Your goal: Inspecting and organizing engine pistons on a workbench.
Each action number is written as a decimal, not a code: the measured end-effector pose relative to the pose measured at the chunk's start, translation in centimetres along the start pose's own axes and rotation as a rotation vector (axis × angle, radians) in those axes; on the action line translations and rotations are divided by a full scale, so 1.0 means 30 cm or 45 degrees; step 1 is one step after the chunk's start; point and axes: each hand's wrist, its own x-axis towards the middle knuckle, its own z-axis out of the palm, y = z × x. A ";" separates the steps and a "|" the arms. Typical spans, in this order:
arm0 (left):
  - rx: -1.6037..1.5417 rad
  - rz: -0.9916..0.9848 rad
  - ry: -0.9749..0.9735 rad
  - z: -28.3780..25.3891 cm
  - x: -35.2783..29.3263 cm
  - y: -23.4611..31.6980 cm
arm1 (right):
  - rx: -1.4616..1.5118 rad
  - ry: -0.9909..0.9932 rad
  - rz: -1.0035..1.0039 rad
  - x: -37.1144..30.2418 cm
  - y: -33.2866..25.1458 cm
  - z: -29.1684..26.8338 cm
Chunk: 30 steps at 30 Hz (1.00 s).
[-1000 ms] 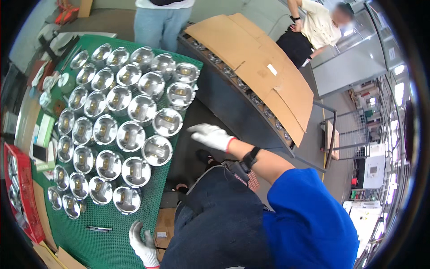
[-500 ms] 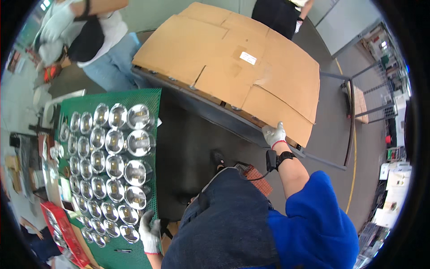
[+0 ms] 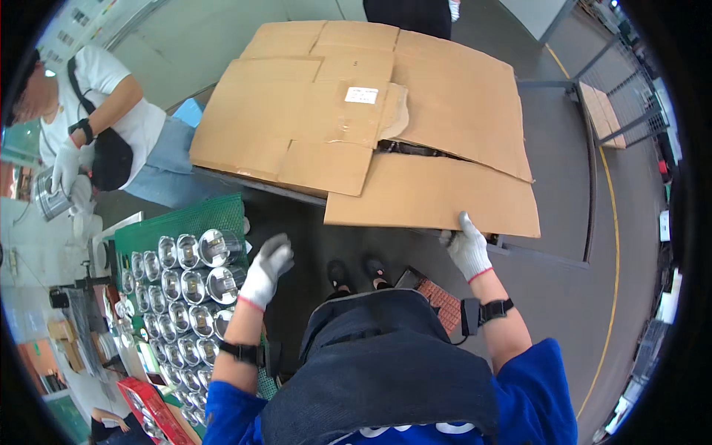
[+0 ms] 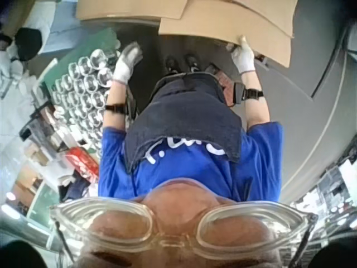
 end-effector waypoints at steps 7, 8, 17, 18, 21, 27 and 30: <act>-0.484 -0.310 0.077 0.175 0.358 0.105 | -0.179 0.297 -0.135 -0.484 -0.256 -0.099; -0.492 -0.289 0.070 0.172 0.384 0.097 | -0.167 0.235 -0.233 -0.559 -0.292 -0.078; -0.409 0.109 -0.769 0.100 0.072 0.185 | -0.702 -0.119 -0.499 -0.391 -0.246 0.198; -0.398 0.118 -0.583 0.069 0.017 0.176 | -0.697 -0.158 -0.438 -0.329 -0.202 0.268; -0.316 0.538 -0.187 -0.102 -0.215 0.145 | -0.594 -0.539 0.063 -0.246 -0.168 0.451; -0.411 0.451 0.741 -0.220 -0.876 -0.210 | -0.942 -1.349 0.465 -0.104 0.265 0.798; -0.933 0.574 1.194 -0.052 -1.187 -0.440 | -1.290 -1.756 0.667 -0.182 0.481 0.926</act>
